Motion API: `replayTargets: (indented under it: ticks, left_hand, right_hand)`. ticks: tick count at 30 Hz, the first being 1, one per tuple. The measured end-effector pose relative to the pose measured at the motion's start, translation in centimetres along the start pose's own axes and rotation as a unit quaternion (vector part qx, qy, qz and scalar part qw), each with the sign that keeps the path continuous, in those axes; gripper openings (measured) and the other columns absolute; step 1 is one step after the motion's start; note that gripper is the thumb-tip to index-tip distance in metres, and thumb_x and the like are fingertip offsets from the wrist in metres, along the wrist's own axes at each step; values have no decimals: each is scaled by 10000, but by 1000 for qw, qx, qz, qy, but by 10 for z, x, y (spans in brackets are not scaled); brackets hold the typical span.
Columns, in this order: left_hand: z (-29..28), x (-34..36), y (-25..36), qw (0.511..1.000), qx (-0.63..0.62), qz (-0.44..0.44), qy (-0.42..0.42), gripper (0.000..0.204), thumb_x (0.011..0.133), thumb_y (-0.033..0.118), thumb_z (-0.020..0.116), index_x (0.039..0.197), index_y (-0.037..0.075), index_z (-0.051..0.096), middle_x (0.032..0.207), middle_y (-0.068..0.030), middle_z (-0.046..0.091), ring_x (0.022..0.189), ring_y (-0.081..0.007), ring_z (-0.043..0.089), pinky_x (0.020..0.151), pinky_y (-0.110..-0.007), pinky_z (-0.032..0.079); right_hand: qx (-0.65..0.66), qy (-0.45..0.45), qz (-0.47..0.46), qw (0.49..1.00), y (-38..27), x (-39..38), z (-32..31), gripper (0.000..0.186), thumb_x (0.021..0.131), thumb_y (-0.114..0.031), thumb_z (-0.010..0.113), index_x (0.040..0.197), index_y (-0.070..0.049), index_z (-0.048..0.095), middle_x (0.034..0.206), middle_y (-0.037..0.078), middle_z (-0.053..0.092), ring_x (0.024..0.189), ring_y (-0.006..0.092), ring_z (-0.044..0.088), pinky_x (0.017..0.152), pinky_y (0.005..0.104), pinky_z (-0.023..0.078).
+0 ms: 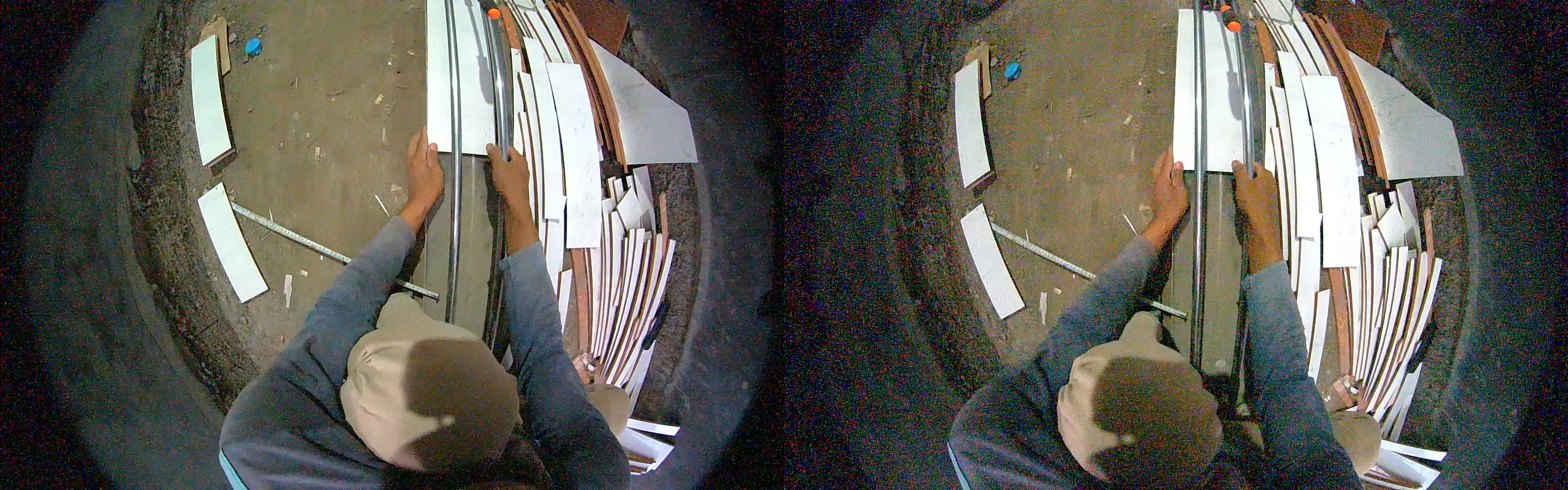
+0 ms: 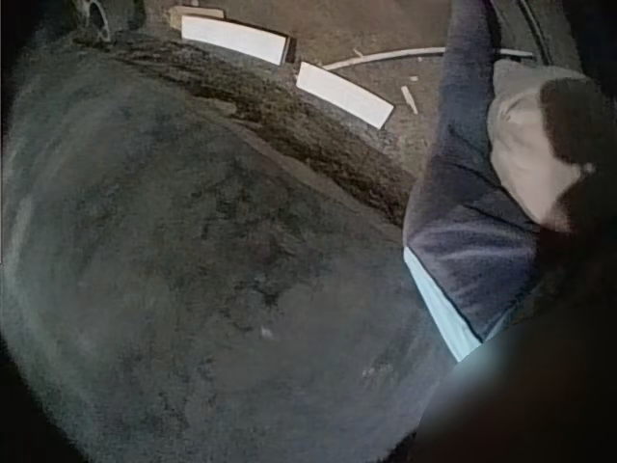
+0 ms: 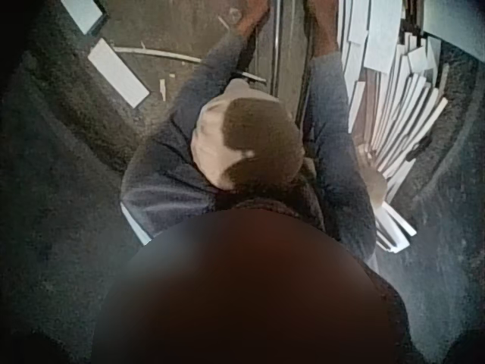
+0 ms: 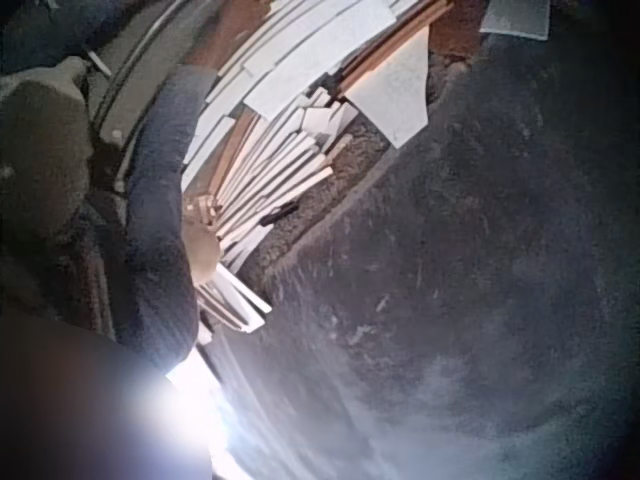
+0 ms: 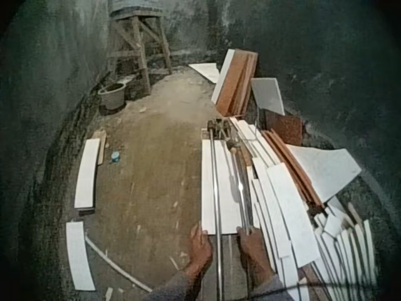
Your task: The person uses a manual tile cutter to cut white planks. They position each plank on the cutter, score it, and snap it to separate the pieces. The cut pieces are stacked nearby.
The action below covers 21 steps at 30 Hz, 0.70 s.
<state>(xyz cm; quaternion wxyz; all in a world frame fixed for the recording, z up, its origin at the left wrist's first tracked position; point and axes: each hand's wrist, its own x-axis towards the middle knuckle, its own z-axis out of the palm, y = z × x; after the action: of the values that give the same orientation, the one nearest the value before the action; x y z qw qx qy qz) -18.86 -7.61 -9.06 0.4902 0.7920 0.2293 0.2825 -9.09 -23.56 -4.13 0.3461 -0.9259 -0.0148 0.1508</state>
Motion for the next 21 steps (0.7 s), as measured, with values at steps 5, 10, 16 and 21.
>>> replayTargets:
  ticks: [5, 10, 16, 21]
  left_hand:
    - [1, 7, 6, 1000, -5, -2, 2, 444, 1050, 67, 461, 1474, -58, 503, 1431, -295, 541, 1326, -458, 515, 1138, -474, 401]
    - [3, 2, 4, 1000, -16, -22, -7, 450, 1048, 70, 454, 1478, -54, 501, 1458, -276, 533, 1359, -449, 495, 1164, -466, 379]
    - [0, 4, 5, 999, 17, -26, -18, 474, 1050, 79, 445, 1510, -34, 469, 1492, -262, 506, 1380, -435, 472, 1182, -473, 351]
    - [2, 5, 5, 999, -16, -37, -30, 469, 1061, 88, 441, 1511, -39, 464, 1510, -258, 495, 1388, -433, 461, 1186, -474, 341]
  right_hand:
    - [0, -8, 12, 1000, -3, 0, -6, 718, 954, -547, 653, 1263, 101, 659, 1280, 325, 656, 1222, 474, 615, 1055, 504, 489]
    - [57, -38, 20, 997, -7, -4, -12, 615, 939, -500, 672, 1159, 73, 710, 1219, 340, 668, 1162, 482, 634, 1013, 519, 500]
    - [22, 40, -40, 998, -6, -7, -8, 601, 940, -476, 675, 1179, 75, 699, 1218, 341, 658, 1171, 486, 627, 1018, 514, 496]
    - [44, 51, -14, 998, -6, -5, -6, 626, 948, -471, 672, 1230, 87, 675, 1282, 342, 631, 1197, 479, 618, 1032, 504, 495]
